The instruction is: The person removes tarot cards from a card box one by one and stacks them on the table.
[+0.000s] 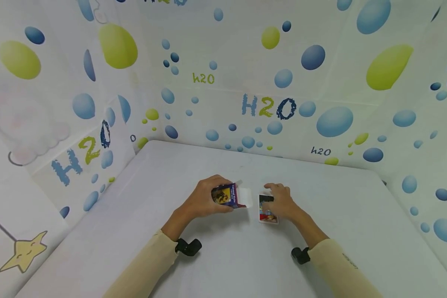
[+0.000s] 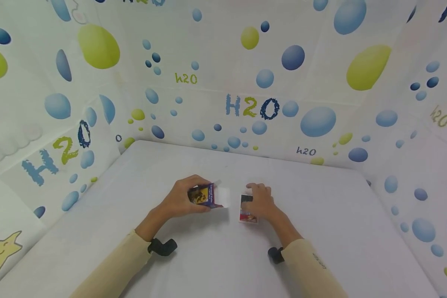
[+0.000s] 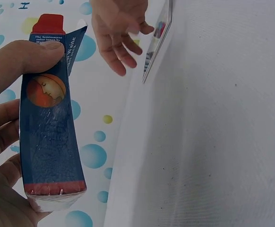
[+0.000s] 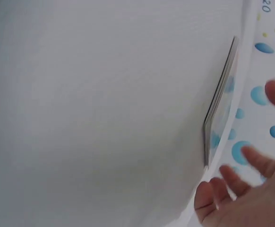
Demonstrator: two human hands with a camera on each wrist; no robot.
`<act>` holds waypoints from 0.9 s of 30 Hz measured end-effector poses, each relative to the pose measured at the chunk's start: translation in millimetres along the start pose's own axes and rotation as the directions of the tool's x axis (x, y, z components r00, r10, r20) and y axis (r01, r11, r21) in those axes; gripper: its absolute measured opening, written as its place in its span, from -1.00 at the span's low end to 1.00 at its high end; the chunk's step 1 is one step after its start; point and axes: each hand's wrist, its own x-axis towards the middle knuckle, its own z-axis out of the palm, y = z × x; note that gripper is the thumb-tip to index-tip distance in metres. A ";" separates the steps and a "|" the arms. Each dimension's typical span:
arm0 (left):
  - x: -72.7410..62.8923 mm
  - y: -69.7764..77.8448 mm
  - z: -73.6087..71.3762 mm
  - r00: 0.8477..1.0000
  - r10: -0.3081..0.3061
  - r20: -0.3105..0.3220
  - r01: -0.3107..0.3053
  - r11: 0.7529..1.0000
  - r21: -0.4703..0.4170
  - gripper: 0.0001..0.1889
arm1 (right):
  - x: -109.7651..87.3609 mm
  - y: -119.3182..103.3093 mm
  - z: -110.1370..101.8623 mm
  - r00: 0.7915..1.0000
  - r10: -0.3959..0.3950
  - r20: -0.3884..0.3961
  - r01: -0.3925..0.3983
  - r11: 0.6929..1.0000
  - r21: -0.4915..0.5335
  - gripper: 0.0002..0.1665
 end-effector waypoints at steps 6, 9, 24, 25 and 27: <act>-0.8 -0.4 -0.5 1.000 -0.004 -0.003 0.004 1.000 0.000 -0.30 | 7.1 -5.9 4.9 0.977 0.185 -0.107 -0.190 0.981 -0.044 -0.22; -1.0 -0.6 -0.5 1.000 0.000 -0.006 0.000 1.000 -0.003 -0.30 | 10.7 -9.0 5.6 0.965 0.239 -0.112 -0.249 0.965 -0.083 -0.26; -0.5 -2.4 -0.8 1.000 -0.006 0.004 0.006 1.000 -0.021 -0.29 | 18.1 -27.5 13.1 0.947 0.301 -0.109 -0.318 0.926 -0.204 -0.40; -0.5 -2.4 -0.9 1.000 -0.005 0.004 0.005 1.000 -0.022 -0.29 | 18.5 -28.6 13.8 0.947 0.301 -0.114 -0.319 0.923 -0.215 -0.40; -0.2 -2.4 -1.0 1.000 -0.004 0.004 0.004 1.000 -0.017 -0.30 | 19.4 -30.0 15.2 0.947 0.297 -0.123 -0.318 0.918 -0.237 -0.41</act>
